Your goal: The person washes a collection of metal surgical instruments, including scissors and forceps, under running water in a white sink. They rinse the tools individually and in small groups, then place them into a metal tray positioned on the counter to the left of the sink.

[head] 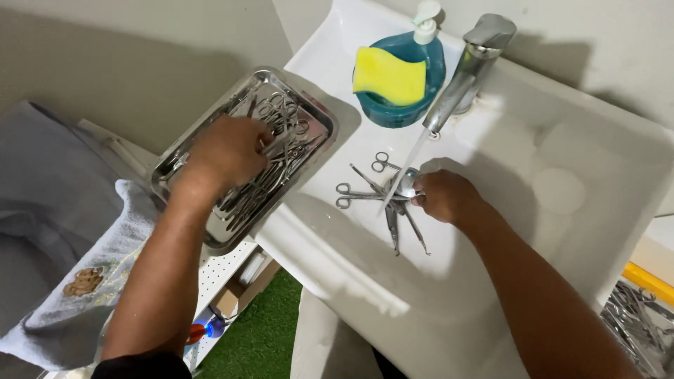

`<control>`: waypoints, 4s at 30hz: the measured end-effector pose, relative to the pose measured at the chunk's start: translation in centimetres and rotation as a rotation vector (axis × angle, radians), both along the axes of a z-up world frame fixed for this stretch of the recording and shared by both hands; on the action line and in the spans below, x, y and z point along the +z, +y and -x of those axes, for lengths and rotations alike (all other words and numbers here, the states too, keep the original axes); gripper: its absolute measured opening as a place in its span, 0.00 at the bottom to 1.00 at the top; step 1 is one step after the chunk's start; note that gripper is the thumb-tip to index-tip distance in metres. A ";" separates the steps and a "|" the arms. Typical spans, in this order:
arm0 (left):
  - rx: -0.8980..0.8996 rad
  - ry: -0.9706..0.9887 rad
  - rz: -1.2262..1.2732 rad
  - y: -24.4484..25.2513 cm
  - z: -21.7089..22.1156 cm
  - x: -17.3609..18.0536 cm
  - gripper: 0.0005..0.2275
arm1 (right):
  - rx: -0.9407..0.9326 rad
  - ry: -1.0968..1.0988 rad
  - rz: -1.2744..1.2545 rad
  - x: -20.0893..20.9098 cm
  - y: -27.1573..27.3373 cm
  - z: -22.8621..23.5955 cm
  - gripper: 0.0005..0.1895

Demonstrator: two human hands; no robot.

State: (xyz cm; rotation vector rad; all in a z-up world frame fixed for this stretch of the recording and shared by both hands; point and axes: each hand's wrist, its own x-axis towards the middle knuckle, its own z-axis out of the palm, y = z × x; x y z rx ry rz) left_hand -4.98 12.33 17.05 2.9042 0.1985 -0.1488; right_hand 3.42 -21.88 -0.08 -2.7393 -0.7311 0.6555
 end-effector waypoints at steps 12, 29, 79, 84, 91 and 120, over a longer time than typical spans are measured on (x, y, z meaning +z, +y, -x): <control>0.047 -0.243 -0.297 -4.8 2.2 -1.1 0.06 | 0.050 0.061 -0.187 2.6 1.4 0.7 0.12; -0.548 0.228 -0.180 -14.0 -5.6 -24.3 0.09 | 0.137 0.093 -0.036 -0.6 0.8 0.7 0.17; -0.077 0.425 1.182 -13.0 -5.8 -15.3 0.10 | -0.027 -0.046 0.345 4.3 -1.3 -0.1 0.10; -0.076 0.374 1.231 -12.7 -6.2 -16.0 0.11 | -0.099 0.450 -0.204 5.1 -0.5 -0.1 0.13; -0.124 0.326 1.333 -13.2 -6.1 -17.4 0.13 | 0.242 0.351 -0.220 2.2 -1.1 -0.7 0.13; -0.320 0.114 1.386 -13.8 -6.8 -16.4 0.07 | -0.134 0.584 -0.510 2.3 0.1 -0.8 0.11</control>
